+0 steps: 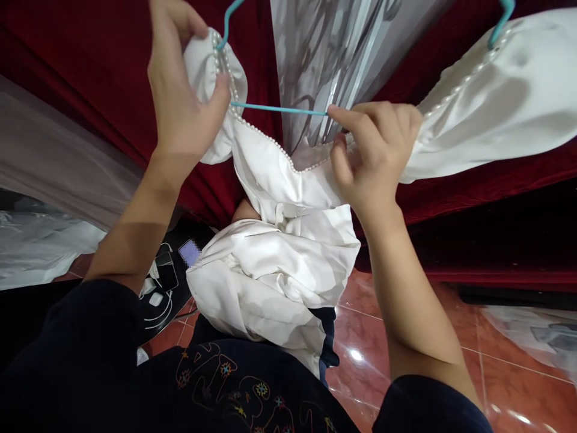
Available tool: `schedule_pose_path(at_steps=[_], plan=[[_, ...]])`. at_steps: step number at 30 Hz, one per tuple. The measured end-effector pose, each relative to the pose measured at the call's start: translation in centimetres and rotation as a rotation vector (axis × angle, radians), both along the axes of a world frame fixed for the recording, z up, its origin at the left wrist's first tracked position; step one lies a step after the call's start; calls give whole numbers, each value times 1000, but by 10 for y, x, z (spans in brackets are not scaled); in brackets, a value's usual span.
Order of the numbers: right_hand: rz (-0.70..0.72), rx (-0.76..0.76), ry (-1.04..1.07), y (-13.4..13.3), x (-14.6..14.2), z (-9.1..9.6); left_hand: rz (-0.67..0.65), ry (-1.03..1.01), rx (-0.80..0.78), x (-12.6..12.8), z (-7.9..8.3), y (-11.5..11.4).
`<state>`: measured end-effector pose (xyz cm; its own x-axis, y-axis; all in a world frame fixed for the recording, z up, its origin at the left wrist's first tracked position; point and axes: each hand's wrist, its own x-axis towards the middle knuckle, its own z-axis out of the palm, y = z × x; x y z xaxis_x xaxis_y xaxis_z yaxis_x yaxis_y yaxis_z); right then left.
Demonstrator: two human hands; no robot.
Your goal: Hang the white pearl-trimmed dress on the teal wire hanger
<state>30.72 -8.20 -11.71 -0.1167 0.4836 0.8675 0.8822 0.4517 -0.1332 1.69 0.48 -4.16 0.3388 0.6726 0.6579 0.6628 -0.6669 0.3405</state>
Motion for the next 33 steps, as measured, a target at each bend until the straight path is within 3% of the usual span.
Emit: schedule_pose_path(at_steps=[3,6,8,11,14,16,19,23,25,28,33], plan=[[-5,-27,20,0,3,-1,-49,-120,243,8,6,0],[16,-71,36,-2,7,1,-142,-159,307,5,10,6],[21,-68,40,-3,7,3,-96,-176,318,-6,12,10],[-4,-63,48,-3,4,5,84,-149,304,-34,9,17],[-34,-119,77,-2,-1,5,226,155,19,-60,-5,20],[-32,-118,87,1,-5,4,228,347,-155,-64,-19,13],[-29,-77,91,7,-10,1,108,420,-209,-46,-41,-10],[-33,-83,96,9,-9,-2,-269,221,65,-6,-54,-35],[-25,-79,86,7,-7,-4,-264,101,169,10,-52,-33],[-29,-44,53,3,-5,-3,-179,37,142,23,-47,-19],[-18,216,23,-1,10,9,-161,125,162,28,-46,-8]])
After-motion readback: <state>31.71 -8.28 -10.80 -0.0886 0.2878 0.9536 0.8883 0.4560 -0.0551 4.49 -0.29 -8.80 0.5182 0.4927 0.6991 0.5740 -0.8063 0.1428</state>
